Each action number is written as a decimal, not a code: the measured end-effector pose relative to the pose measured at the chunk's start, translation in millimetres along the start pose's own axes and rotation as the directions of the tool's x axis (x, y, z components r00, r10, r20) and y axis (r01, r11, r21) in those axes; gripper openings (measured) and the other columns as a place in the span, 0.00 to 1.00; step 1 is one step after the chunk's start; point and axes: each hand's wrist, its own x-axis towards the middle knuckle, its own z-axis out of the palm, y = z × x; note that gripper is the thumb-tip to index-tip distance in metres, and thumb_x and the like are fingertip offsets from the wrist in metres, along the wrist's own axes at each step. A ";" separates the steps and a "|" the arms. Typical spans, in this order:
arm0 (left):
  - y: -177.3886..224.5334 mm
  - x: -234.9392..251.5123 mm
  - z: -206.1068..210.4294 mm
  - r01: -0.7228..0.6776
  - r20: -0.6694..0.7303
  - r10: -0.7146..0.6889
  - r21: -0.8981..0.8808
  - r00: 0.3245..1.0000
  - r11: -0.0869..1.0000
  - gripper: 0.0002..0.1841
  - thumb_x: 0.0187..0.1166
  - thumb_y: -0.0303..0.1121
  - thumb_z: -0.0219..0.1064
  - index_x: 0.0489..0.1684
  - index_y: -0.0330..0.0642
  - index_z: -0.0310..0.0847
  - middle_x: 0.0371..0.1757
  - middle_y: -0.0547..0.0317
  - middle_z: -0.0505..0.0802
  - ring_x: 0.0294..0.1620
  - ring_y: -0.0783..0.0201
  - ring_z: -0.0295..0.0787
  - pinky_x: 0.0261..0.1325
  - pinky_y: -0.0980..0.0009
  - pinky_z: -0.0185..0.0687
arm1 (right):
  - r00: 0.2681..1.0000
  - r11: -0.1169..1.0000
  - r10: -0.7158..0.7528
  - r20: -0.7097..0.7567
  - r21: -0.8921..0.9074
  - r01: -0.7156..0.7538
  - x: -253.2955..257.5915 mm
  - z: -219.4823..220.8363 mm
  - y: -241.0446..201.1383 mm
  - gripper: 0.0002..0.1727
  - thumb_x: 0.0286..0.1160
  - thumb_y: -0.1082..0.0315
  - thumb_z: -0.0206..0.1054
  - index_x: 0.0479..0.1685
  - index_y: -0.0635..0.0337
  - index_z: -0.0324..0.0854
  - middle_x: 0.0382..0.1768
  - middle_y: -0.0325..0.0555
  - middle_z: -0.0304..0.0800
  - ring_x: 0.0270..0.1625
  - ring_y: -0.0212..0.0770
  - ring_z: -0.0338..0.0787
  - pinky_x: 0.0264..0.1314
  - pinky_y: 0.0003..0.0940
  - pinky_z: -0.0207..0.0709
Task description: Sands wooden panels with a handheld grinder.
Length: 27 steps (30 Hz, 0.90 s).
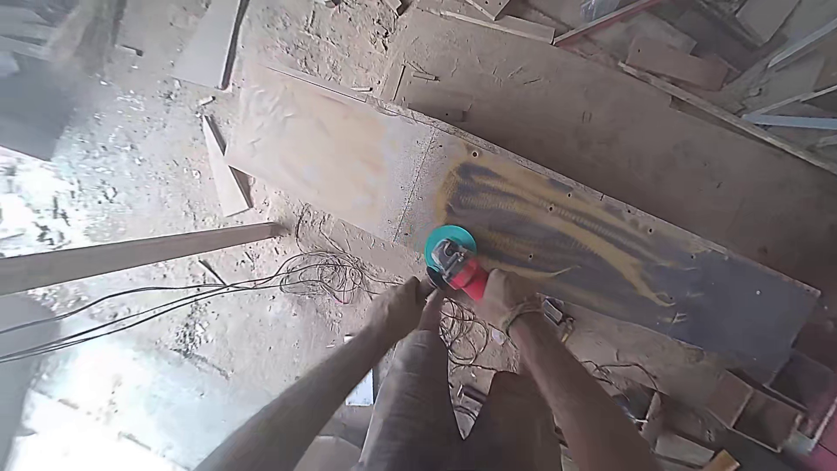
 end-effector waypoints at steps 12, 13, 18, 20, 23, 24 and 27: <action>208.8 12.7 96.6 -0.369 0.242 0.330 0.137 0.912 0.919 0.23 0.69 0.33 0.73 0.64 0.45 0.79 0.57 0.41 0.92 0.58 0.37 0.91 0.50 0.32 0.85 | 0.937 0.895 0.349 -0.005 0.297 -0.332 19.9 115.6 248.2 0.38 0.49 0.48 0.87 0.60 0.64 0.86 0.57 0.61 0.93 0.65 0.60 0.92 0.68 0.62 0.83; 228.7 12.8 102.4 -0.411 0.258 0.367 0.140 0.894 0.901 0.23 0.67 0.32 0.75 0.64 0.43 0.80 0.57 0.41 0.92 0.58 0.37 0.91 0.50 0.32 0.85 | 0.928 0.870 0.371 -0.015 0.354 -0.343 24.5 131.7 272.3 0.37 0.48 0.50 0.88 0.57 0.65 0.88 0.55 0.62 0.94 0.63 0.61 0.92 0.67 0.64 0.83; 283.9 -13.8 81.8 -0.416 0.232 0.369 0.207 0.900 0.886 0.16 0.74 0.25 0.71 0.61 0.35 0.84 0.61 0.37 0.90 0.61 0.35 0.88 0.51 0.36 0.87 | 0.934 0.652 0.349 -0.073 0.734 -0.187 49.2 181.5 305.1 0.39 0.36 0.66 0.93 0.57 0.72 0.85 0.52 0.67 0.92 0.60 0.63 0.91 0.66 0.65 0.81; 258.1 -32.1 51.3 -0.316 0.155 0.285 0.240 0.946 0.918 0.13 0.78 0.22 0.64 0.59 0.33 0.83 0.58 0.34 0.90 0.57 0.34 0.89 0.47 0.37 0.87 | 0.957 0.596 0.258 -0.135 0.801 -0.048 58.9 176.6 260.0 0.43 0.31 0.67 0.93 0.59 0.71 0.83 0.52 0.64 0.92 0.59 0.59 0.91 0.65 0.62 0.83; 181.3 -32.6 9.6 -0.124 -0.006 0.133 0.330 0.991 0.936 0.14 0.79 0.22 0.63 0.61 0.36 0.84 0.53 0.36 0.92 0.52 0.33 0.91 0.45 0.36 0.87 | 0.976 0.656 0.102 -0.195 0.750 0.081 66.2 144.8 163.4 0.39 0.33 0.60 0.93 0.55 0.65 0.87 0.48 0.58 0.94 0.55 0.55 0.93 0.61 0.61 0.84; 153.6 -32.4 -8.3 -0.055 -0.013 0.064 0.357 0.998 0.932 0.18 0.77 0.23 0.64 0.66 0.39 0.82 0.54 0.36 0.92 0.53 0.33 0.92 0.46 0.35 0.86 | 0.981 0.708 0.046 -0.187 0.699 0.100 66.8 131.9 128.6 0.38 0.35 0.56 0.92 0.55 0.62 0.88 0.48 0.55 0.95 0.55 0.54 0.93 0.61 0.61 0.85; 66.4 -31.0 -52.3 0.097 -0.072 -0.072 0.437 0.995 0.894 0.22 0.69 0.26 0.69 0.64 0.44 0.78 0.51 0.40 0.93 0.52 0.35 0.93 0.45 0.37 0.86 | 0.984 0.832 -0.087 -0.154 0.533 0.156 68.0 103.0 32.9 0.37 0.39 0.47 0.86 0.57 0.54 0.88 0.50 0.50 0.95 0.57 0.52 0.94 0.60 0.61 0.85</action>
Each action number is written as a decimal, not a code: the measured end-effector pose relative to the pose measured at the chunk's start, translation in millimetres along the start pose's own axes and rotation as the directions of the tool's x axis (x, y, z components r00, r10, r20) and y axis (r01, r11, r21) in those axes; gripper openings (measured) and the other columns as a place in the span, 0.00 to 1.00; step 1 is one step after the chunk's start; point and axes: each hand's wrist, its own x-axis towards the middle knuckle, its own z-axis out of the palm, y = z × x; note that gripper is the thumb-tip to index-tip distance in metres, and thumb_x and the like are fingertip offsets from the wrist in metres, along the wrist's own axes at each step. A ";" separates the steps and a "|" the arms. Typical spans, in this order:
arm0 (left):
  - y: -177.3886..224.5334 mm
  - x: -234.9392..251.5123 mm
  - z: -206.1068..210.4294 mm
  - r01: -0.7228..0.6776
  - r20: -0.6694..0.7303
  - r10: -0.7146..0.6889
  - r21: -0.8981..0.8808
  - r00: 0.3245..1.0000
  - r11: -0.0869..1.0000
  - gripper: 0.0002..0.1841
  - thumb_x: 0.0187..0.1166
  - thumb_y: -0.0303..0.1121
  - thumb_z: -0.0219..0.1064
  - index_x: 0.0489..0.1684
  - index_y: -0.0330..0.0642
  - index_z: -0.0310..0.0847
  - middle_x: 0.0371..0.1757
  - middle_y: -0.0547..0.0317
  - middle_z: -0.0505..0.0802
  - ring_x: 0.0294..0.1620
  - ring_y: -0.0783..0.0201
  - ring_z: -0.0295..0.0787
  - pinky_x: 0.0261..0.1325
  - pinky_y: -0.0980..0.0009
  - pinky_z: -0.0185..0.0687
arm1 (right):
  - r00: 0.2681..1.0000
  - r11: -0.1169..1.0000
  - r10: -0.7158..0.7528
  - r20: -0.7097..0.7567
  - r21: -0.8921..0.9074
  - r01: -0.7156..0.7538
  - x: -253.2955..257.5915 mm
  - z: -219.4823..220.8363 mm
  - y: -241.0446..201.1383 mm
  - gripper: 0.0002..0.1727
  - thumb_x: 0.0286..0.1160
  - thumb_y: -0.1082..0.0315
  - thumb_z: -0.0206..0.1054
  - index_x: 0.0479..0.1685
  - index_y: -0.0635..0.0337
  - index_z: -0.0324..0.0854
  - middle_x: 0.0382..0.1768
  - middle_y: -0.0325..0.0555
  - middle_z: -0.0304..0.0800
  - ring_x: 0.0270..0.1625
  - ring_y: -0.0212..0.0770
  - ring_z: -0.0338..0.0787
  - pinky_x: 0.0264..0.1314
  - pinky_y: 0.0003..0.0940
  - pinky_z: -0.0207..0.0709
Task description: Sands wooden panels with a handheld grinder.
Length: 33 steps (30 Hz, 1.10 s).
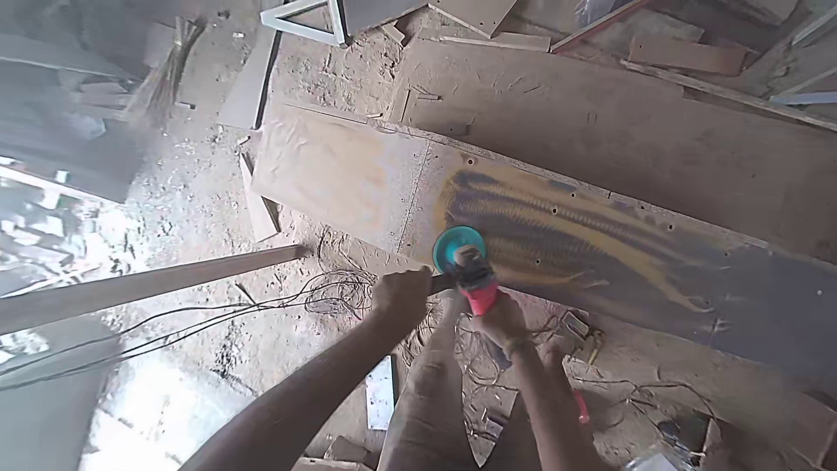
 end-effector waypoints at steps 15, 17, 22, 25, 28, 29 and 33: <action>69.3 62.2 48.3 -0.226 -0.109 0.202 -0.603 0.973 0.765 0.22 0.70 0.46 0.73 0.58 0.44 0.85 0.50 0.46 0.94 0.52 0.45 0.93 0.54 0.36 0.86 | 0.988 0.789 0.147 -0.044 -0.598 -0.144 -40.2 -165.5 -55.3 0.32 0.56 0.51 0.81 0.54 0.69 0.85 0.59 0.64 0.90 0.65 0.62 0.90 0.62 0.65 0.82; 119.1 56.3 44.6 -0.255 -0.065 0.264 -0.555 0.962 0.792 0.22 0.70 0.46 0.73 0.60 0.46 0.84 0.54 0.47 0.94 0.56 0.45 0.93 0.55 0.36 0.86 | 0.972 0.787 0.222 -0.073 -0.575 -0.223 -44.3 -185.9 -11.6 0.33 0.56 0.51 0.82 0.56 0.69 0.84 0.60 0.64 0.90 0.67 0.62 0.90 0.65 0.65 0.82; 239.4 39.1 39.8 -0.422 0.006 0.465 -0.410 0.885 0.809 0.24 0.71 0.40 0.72 0.68 0.44 0.81 0.62 0.41 0.92 0.64 0.39 0.90 0.59 0.31 0.84 | 0.900 0.815 0.403 -0.164 -0.384 -0.435 -52.5 -206.5 138.8 0.40 0.47 0.53 0.89 0.61 0.68 0.84 0.62 0.64 0.90 0.69 0.61 0.89 0.70 0.62 0.81; 306.7 34.1 39.1 -0.551 0.005 0.579 -0.302 0.815 0.778 0.25 0.70 0.40 0.76 0.67 0.45 0.83 0.66 0.40 0.91 0.67 0.35 0.88 0.58 0.26 0.82 | 0.870 0.862 0.446 -0.208 -0.161 -0.481 -55.3 -193.3 250.8 0.42 0.51 0.55 0.89 0.68 0.71 0.81 0.65 0.69 0.88 0.73 0.65 0.86 0.75 0.66 0.77; 348.1 10.9 13.5 -0.578 0.022 0.591 -0.181 0.806 0.796 0.23 0.71 0.34 0.77 0.65 0.39 0.83 0.65 0.38 0.89 0.64 0.34 0.87 0.52 0.32 0.84 | 0.859 0.889 0.458 -0.227 0.127 -0.440 -47.9 -162.7 328.4 0.37 0.51 0.63 0.89 0.63 0.74 0.83 0.61 0.71 0.90 0.68 0.66 0.88 0.73 0.65 0.78; 348.5 3.4 2.4 -0.582 -0.012 0.588 -0.156 0.809 0.798 0.21 0.72 0.29 0.75 0.65 0.38 0.82 0.62 0.36 0.90 0.61 0.34 0.88 0.50 0.34 0.85 | 0.865 0.888 0.444 -0.232 0.243 -0.391 -45.2 -153.3 328.8 0.37 0.51 0.68 0.89 0.64 0.76 0.82 0.60 0.72 0.89 0.66 0.66 0.89 0.72 0.64 0.78; 265.3 -15.2 -41.3 -0.544 -0.152 0.530 -0.069 0.834 0.836 0.21 0.81 0.31 0.67 0.72 0.40 0.78 0.58 0.37 0.91 0.56 0.35 0.91 0.49 0.36 0.86 | 0.935 0.848 0.244 -0.257 0.524 -0.077 -11.9 -112.5 256.7 0.41 0.35 0.72 0.89 0.62 0.71 0.81 0.53 0.65 0.91 0.57 0.58 0.91 0.62 0.60 0.85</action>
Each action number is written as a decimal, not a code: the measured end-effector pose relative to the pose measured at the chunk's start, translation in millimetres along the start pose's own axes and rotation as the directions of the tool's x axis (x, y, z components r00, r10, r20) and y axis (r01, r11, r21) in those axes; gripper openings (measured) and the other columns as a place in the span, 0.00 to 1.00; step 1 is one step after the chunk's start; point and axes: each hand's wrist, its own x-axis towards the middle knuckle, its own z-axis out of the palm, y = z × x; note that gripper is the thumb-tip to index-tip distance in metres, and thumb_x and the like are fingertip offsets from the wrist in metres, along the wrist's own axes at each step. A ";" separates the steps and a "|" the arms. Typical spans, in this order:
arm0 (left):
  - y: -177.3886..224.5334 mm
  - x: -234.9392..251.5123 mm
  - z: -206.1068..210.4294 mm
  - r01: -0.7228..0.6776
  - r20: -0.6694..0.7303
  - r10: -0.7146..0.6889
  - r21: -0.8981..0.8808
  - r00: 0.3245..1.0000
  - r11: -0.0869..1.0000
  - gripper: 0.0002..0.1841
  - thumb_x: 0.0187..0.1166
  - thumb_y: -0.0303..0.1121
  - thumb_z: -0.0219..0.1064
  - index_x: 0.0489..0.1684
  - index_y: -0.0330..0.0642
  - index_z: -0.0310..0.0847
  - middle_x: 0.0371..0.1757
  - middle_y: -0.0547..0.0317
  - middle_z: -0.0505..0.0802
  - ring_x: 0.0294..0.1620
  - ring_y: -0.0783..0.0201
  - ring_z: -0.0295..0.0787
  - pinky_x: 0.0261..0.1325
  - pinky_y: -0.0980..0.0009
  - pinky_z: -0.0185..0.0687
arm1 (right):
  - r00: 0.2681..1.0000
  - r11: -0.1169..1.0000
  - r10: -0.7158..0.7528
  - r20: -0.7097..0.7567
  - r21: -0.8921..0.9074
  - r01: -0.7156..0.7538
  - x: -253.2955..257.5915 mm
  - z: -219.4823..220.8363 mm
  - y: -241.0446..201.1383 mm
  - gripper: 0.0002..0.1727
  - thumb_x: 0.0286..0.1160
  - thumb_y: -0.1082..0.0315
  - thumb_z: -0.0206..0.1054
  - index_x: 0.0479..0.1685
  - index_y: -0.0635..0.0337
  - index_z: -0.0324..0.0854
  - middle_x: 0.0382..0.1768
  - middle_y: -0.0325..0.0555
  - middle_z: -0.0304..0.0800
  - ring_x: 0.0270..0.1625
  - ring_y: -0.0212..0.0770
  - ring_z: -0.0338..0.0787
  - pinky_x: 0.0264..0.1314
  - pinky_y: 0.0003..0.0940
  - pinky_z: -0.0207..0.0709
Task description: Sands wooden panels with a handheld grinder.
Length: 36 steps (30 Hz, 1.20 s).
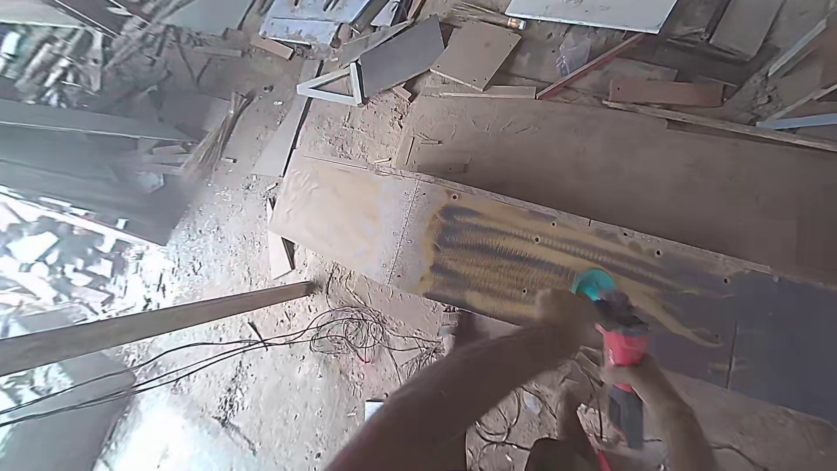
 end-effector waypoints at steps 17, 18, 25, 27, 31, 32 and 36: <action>-322.5 -90.8 -43.1 0.545 -0.190 -0.592 -0.248 0.783 0.801 0.21 0.78 0.47 0.70 0.65 0.47 0.81 0.56 0.44 0.94 0.60 0.41 0.92 0.57 0.35 0.85 | 0.913 0.585 -0.175 0.369 -0.706 0.398 -68.8 178.6 -367.7 0.32 0.57 0.51 0.81 0.56 0.67 0.85 0.59 0.61 0.91 0.65 0.59 0.90 0.63 0.65 0.82; -314.4 -76.3 -50.2 0.506 -0.186 -0.563 -0.278 0.805 0.816 0.22 0.77 0.47 0.70 0.65 0.46 0.81 0.58 0.43 0.93 0.61 0.41 0.91 0.58 0.35 0.84 | 0.922 0.576 -0.171 0.346 -0.725 0.379 -65.6 162.8 -377.5 0.33 0.57 0.53 0.81 0.59 0.69 0.83 0.61 0.63 0.90 0.66 0.60 0.90 0.64 0.66 0.82; -212.6 -14.2 -28.9 0.327 -0.063 -0.373 -0.364 0.926 0.872 0.24 0.73 0.45 0.73 0.65 0.44 0.82 0.59 0.44 0.92 0.61 0.43 0.91 0.61 0.35 0.84 | 0.973 0.554 -0.021 0.231 -0.807 0.203 -48.7 63.3 -339.3 0.34 0.56 0.60 0.84 0.61 0.73 0.81 0.62 0.65 0.89 0.68 0.61 0.89 0.68 0.63 0.81; -175.6 2.2 -14.4 0.320 -0.025 -0.347 -0.329 0.938 0.888 0.24 0.74 0.45 0.71 0.66 0.47 0.82 0.60 0.46 0.93 0.63 0.44 0.91 0.61 0.36 0.85 | 0.983 0.583 0.019 0.184 -0.801 0.139 -41.0 34.4 -304.3 0.34 0.54 0.59 0.84 0.62 0.70 0.82 0.61 0.64 0.90 0.67 0.60 0.89 0.68 0.63 0.81; -88.5 45.4 7.4 0.219 0.045 -0.214 -0.209 0.976 0.953 0.24 0.75 0.42 0.70 0.71 0.49 0.80 0.65 0.46 0.92 0.66 0.42 0.90 0.61 0.34 0.84 | 0.996 0.630 0.084 0.019 -0.775 -0.038 -8.5 -30.0 -200.1 0.40 0.45 0.51 0.87 0.63 0.62 0.85 0.59 0.60 0.92 0.66 0.60 0.91 0.66 0.64 0.83; -64.1 58.1 12.3 0.182 0.070 -0.172 -0.166 0.983 0.969 0.26 0.74 0.41 0.70 0.74 0.50 0.78 0.67 0.46 0.91 0.67 0.42 0.89 0.62 0.33 0.83 | 0.993 0.657 0.116 -0.023 -0.748 -0.094 -1.3 -46.2 -169.7 0.40 0.44 0.50 0.88 0.61 0.63 0.85 0.60 0.61 0.92 0.67 0.61 0.91 0.66 0.64 0.82; 40.6 96.6 30.3 -0.008 0.144 0.011 -0.023 0.989 1.000 0.25 0.72 0.40 0.74 0.69 0.44 0.81 0.65 0.40 0.90 0.64 0.36 0.88 0.57 0.31 0.83 | 0.962 0.793 0.239 -0.134 -0.545 -0.273 15.7 -104.0 -40.4 0.40 0.42 0.55 0.91 0.59 0.66 0.86 0.59 0.65 0.91 0.67 0.64 0.89 0.68 0.66 0.80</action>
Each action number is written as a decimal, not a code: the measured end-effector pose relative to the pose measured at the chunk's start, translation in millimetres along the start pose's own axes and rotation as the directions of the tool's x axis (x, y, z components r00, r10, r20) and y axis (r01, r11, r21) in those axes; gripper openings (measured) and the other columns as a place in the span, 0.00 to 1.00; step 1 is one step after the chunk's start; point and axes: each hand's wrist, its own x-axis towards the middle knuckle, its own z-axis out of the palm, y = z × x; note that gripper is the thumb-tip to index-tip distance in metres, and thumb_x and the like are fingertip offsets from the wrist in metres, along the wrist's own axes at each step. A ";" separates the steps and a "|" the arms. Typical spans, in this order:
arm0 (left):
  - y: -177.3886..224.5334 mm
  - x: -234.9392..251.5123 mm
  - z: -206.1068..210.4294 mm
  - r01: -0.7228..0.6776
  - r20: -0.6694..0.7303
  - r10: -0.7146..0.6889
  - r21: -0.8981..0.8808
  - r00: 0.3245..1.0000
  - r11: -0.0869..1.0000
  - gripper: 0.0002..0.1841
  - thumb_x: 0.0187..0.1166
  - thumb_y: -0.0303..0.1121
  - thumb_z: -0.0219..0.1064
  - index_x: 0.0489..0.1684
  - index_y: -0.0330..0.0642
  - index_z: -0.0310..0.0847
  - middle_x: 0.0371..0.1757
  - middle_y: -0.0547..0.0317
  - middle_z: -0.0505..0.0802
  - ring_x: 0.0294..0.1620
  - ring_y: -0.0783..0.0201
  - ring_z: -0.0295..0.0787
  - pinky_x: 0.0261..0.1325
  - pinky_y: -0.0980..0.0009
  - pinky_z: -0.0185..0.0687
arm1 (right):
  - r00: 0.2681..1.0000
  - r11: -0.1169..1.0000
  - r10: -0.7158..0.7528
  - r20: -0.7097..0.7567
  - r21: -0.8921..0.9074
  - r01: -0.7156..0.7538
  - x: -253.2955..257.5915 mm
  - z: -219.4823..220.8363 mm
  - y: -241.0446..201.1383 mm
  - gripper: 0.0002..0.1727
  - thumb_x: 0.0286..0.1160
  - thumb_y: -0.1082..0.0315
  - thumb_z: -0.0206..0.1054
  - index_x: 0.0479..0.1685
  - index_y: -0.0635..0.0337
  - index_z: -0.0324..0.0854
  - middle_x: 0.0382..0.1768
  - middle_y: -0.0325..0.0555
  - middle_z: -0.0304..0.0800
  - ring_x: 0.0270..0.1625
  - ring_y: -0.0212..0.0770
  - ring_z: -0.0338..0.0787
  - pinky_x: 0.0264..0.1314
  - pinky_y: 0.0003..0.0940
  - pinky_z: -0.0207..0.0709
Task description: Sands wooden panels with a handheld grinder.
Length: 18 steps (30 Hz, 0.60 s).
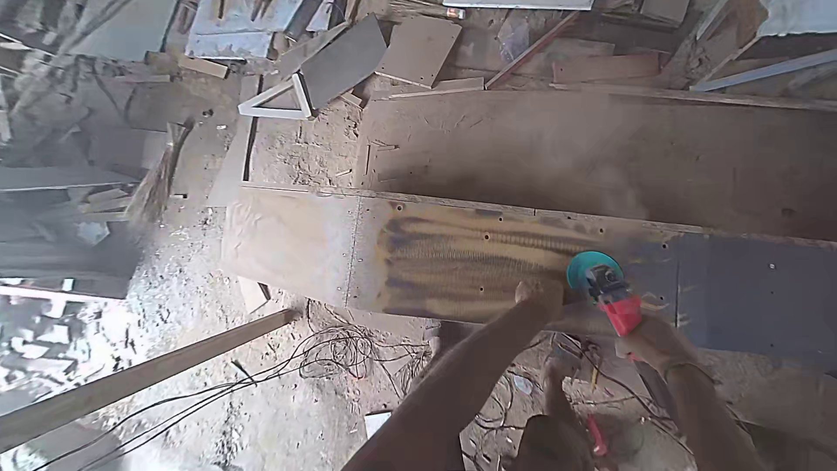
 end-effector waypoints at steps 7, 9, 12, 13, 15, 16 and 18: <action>42.9 -39.8 28.5 0.051 0.081 -0.047 -0.052 0.996 0.997 0.17 0.73 0.32 0.75 0.57 0.35 0.86 0.62 0.37 0.88 0.62 0.37 0.87 0.49 0.38 0.88 | 0.995 0.895 -0.102 -0.004 0.435 0.093 17.7 103.7 78.8 0.39 0.44 0.74 0.90 0.64 0.75 0.80 0.59 0.72 0.88 0.65 0.66 0.88 0.70 0.67 0.79; -3.3 -72.4 32.4 0.114 0.031 -0.112 -0.064 0.993 0.991 0.16 0.76 0.31 0.71 0.60 0.35 0.84 0.59 0.36 0.90 0.59 0.36 0.89 0.47 0.36 0.86 | 0.980 0.866 -0.200 -0.017 0.465 0.185 -10.3 132.0 37.0 0.45 0.33 0.70 0.92 0.64 0.72 0.81 0.58 0.68 0.90 0.63 0.62 0.89 0.68 0.65 0.81; -103.0 -120.4 43.0 0.290 -0.002 -0.290 -0.006 0.957 0.957 0.22 0.73 0.24 0.69 0.68 0.42 0.81 0.57 0.37 0.92 0.55 0.33 0.91 0.45 0.33 0.86 | 0.941 0.908 -0.336 0.029 0.273 0.316 -70.1 158.9 -54.4 0.42 0.38 0.57 0.91 0.62 0.64 0.85 0.54 0.62 0.93 0.61 0.61 0.92 0.66 0.66 0.82; -136.3 -138.8 45.4 0.356 0.015 -0.356 0.026 0.934 0.934 0.24 0.71 0.26 0.71 0.69 0.45 0.79 0.55 0.39 0.93 0.53 0.34 0.92 0.45 0.34 0.86 | 0.931 0.919 -0.357 0.070 0.201 0.338 -91.6 169.2 -85.2 0.39 0.41 0.53 0.89 0.60 0.61 0.87 0.51 0.59 0.95 0.58 0.60 0.93 0.63 0.67 0.83; -193.2 -179.8 43.8 0.470 0.067 -0.473 0.063 0.878 0.881 0.24 0.72 0.28 0.69 0.70 0.46 0.76 0.53 0.40 0.93 0.53 0.34 0.93 0.45 0.34 0.86 | 0.904 0.923 -0.386 0.183 0.064 0.381 -130.4 189.9 -142.8 0.37 0.50 0.46 0.84 0.61 0.56 0.86 0.52 0.54 0.96 0.58 0.56 0.94 0.61 0.65 0.85; -219.7 -197.4 43.3 0.515 0.068 -0.520 0.075 0.852 0.854 0.23 0.73 0.28 0.67 0.69 0.46 0.76 0.53 0.40 0.93 0.53 0.35 0.93 0.46 0.35 0.86 | 0.886 0.909 -0.413 0.214 0.034 0.415 -144.6 201.2 -168.6 0.37 0.51 0.44 0.82 0.62 0.55 0.86 0.52 0.53 0.96 0.58 0.55 0.95 0.60 0.63 0.85; -272.7 -229.0 50.5 0.577 0.035 -0.583 0.100 0.812 0.810 0.17 0.78 0.30 0.62 0.66 0.45 0.76 0.52 0.42 0.94 0.54 0.37 0.94 0.47 0.37 0.87 | 0.843 0.872 -0.472 0.258 -0.005 0.489 -172.9 222.3 -212.2 0.37 0.51 0.43 0.79 0.63 0.54 0.85 0.53 0.50 0.96 0.58 0.52 0.95 0.59 0.61 0.86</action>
